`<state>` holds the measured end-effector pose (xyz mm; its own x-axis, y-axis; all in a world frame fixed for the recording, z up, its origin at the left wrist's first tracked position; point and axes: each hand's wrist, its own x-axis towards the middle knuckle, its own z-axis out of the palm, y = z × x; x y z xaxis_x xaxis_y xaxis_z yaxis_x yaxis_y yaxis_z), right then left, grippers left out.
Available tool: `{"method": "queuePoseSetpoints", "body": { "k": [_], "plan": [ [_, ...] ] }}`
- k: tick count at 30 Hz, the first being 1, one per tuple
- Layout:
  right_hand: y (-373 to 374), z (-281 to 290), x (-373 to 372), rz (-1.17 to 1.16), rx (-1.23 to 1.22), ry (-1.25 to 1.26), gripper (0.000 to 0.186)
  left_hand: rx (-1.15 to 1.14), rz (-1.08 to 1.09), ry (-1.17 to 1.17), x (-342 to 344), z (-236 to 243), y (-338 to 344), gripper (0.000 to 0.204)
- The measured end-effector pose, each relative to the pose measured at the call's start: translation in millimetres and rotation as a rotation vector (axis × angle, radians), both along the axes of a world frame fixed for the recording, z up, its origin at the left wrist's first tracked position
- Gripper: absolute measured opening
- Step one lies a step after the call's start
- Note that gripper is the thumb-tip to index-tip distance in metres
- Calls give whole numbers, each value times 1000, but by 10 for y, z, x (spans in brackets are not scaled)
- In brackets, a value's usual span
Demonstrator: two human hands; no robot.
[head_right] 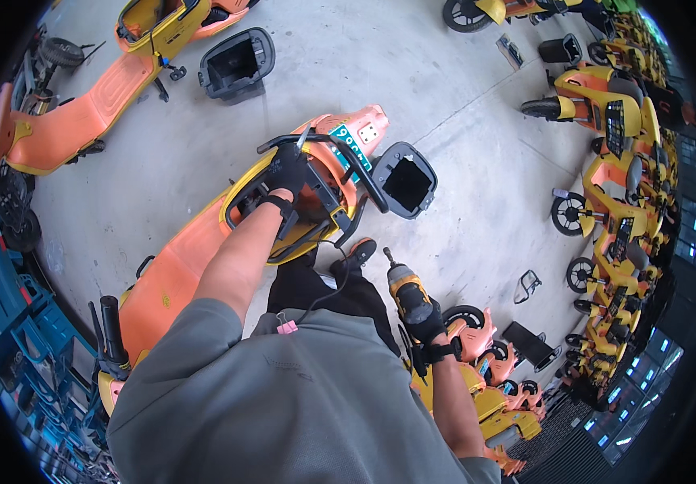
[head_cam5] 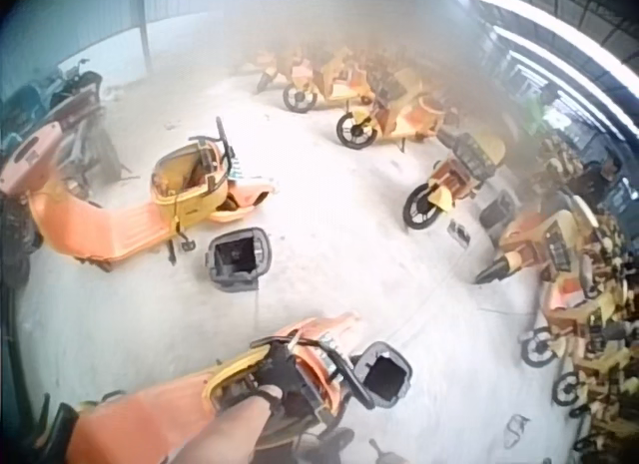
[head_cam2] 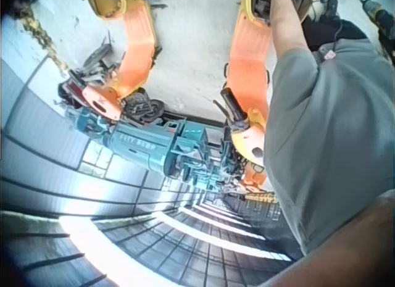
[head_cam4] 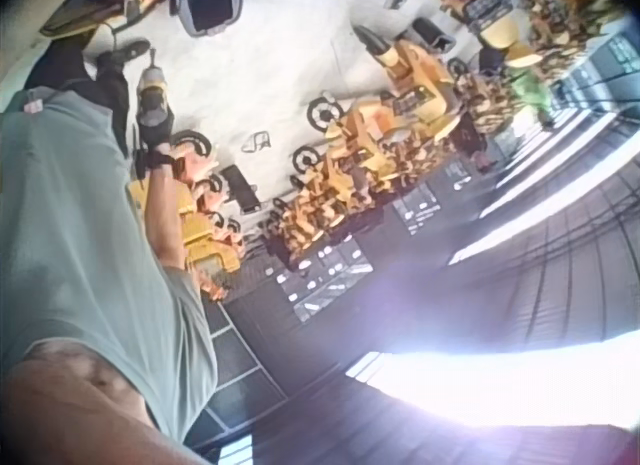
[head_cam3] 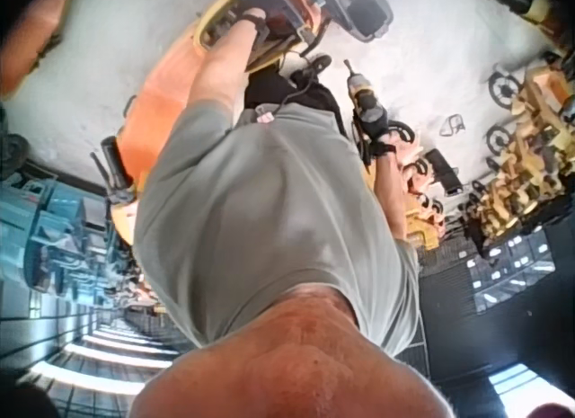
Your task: The person disassembles the seat and storage compartment of an electric scooter using a power drill and scissors, then uses the drill to secure internal components and reattach the storage tub.
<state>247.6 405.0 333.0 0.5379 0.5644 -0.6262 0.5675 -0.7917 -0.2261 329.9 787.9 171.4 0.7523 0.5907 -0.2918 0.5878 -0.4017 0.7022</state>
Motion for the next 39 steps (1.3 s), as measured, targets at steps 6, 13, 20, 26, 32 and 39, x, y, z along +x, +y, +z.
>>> {"method": "queuePoseSetpoints", "body": {
  "k": [6,13,20,26,32,39],
  "plan": [
    [-273,-27,-133,-282,285,5,25,54,177,-39,-51,-14,-16,23],
    [-700,-241,-216,-371,433,-55,21,-36,-98,-15,-1017,312,-526,26],
    [-1183,-351,-308,-472,308,-50,18,-100,-668,-46,-1176,314,-1572,24],
    [-1621,-310,-498,-422,477,-199,18,-137,-620,49,35,345,-2249,30],
    [-1991,-769,-816,-529,360,-176,17,-8,-543,103,27,-310,-2344,34],
    [-1970,-857,-649,-705,444,-73,26,-127,-924,286,-574,-116,-1559,26]
  ]
}}
